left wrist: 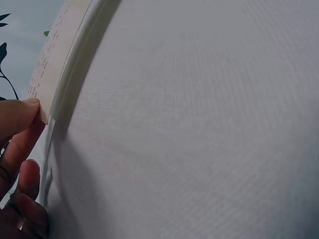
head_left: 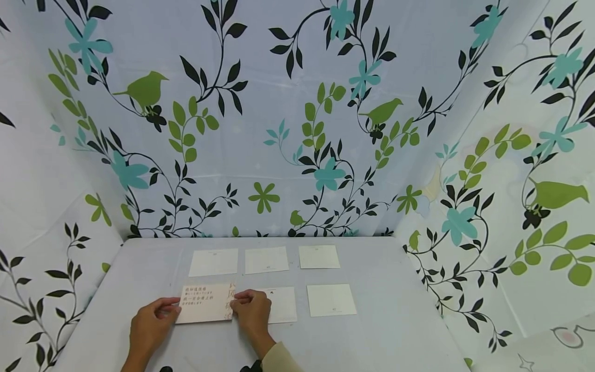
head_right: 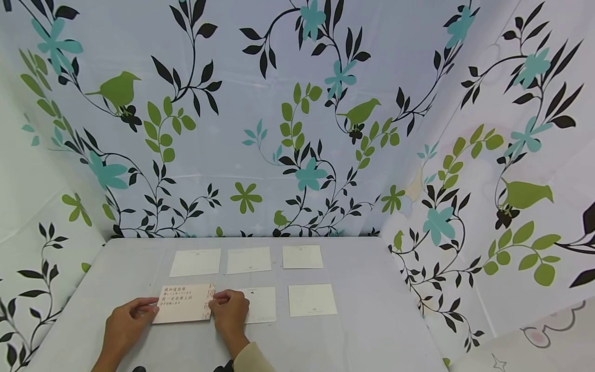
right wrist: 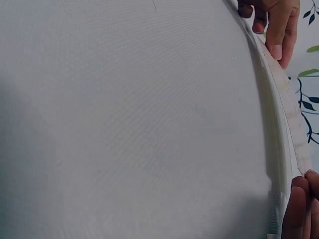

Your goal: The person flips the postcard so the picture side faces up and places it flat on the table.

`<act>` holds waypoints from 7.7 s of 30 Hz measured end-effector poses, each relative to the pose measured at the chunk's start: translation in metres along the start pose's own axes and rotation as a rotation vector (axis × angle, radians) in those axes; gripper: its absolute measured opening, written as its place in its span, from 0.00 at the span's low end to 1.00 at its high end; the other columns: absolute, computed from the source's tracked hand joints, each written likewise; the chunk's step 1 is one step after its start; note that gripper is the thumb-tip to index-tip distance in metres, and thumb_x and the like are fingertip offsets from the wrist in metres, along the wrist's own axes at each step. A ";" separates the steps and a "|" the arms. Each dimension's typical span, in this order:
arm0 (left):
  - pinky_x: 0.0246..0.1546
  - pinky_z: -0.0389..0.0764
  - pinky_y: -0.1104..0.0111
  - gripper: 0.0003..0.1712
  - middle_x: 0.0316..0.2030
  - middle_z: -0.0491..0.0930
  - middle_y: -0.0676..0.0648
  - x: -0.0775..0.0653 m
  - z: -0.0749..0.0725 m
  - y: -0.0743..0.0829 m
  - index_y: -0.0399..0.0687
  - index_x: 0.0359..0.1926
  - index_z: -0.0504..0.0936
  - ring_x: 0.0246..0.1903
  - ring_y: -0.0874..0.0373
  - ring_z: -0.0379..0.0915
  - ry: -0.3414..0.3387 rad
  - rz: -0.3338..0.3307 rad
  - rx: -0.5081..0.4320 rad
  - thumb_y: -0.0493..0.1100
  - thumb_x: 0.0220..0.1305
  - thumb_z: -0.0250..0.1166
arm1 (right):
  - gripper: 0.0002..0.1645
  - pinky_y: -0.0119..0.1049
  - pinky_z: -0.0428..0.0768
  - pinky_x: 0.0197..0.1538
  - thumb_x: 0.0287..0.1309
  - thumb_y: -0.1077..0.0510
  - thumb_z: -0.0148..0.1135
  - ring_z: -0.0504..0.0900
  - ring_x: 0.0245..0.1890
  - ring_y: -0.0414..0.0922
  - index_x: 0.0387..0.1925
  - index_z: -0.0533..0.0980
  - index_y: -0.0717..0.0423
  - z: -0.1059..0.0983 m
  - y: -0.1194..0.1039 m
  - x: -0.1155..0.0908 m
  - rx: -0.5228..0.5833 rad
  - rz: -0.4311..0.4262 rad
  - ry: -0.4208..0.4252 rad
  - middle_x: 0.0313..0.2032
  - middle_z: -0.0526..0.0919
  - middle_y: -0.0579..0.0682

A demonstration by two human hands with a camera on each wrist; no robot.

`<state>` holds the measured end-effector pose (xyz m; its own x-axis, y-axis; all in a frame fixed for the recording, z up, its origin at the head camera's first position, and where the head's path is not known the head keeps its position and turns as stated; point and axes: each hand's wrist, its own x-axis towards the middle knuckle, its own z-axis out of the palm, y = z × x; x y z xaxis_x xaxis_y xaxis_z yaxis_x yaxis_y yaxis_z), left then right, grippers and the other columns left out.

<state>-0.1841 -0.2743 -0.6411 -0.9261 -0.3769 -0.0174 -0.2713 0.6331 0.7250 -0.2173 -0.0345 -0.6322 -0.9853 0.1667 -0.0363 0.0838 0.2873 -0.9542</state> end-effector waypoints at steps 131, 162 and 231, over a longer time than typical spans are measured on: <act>0.33 0.66 0.67 0.15 0.35 0.84 0.53 -0.029 0.087 0.110 0.59 0.51 0.93 0.34 0.57 0.68 -0.201 0.221 -0.099 0.38 0.66 0.74 | 0.10 0.35 0.86 0.42 0.63 0.62 0.74 0.86 0.36 0.40 0.45 0.87 0.60 -0.173 0.030 0.038 0.202 0.229 -0.172 0.40 0.91 0.51; 0.44 0.68 0.61 0.06 0.41 0.89 0.47 -0.031 0.082 0.121 0.50 0.44 0.92 0.44 0.52 0.76 -0.053 0.195 -0.181 0.42 0.67 0.75 | 0.07 0.43 0.86 0.50 0.63 0.57 0.75 0.86 0.43 0.45 0.42 0.90 0.53 -0.176 0.021 0.041 0.095 0.074 -0.174 0.42 0.91 0.49; 0.29 0.62 0.66 0.15 0.32 0.89 0.54 -0.040 0.124 0.125 0.51 0.48 0.92 0.32 0.57 0.65 0.007 0.227 0.009 0.45 0.59 0.78 | 0.08 0.31 0.80 0.35 0.56 0.63 0.78 0.83 0.28 0.34 0.39 0.90 0.51 -0.171 0.045 0.038 -0.294 -0.047 0.103 0.29 0.89 0.39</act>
<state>-0.2136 -0.0962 -0.6355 -0.9618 -0.2288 0.1504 -0.0585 0.7082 0.7036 -0.2256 0.1456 -0.6258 -0.9701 0.2372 0.0509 0.0922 0.5546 -0.8270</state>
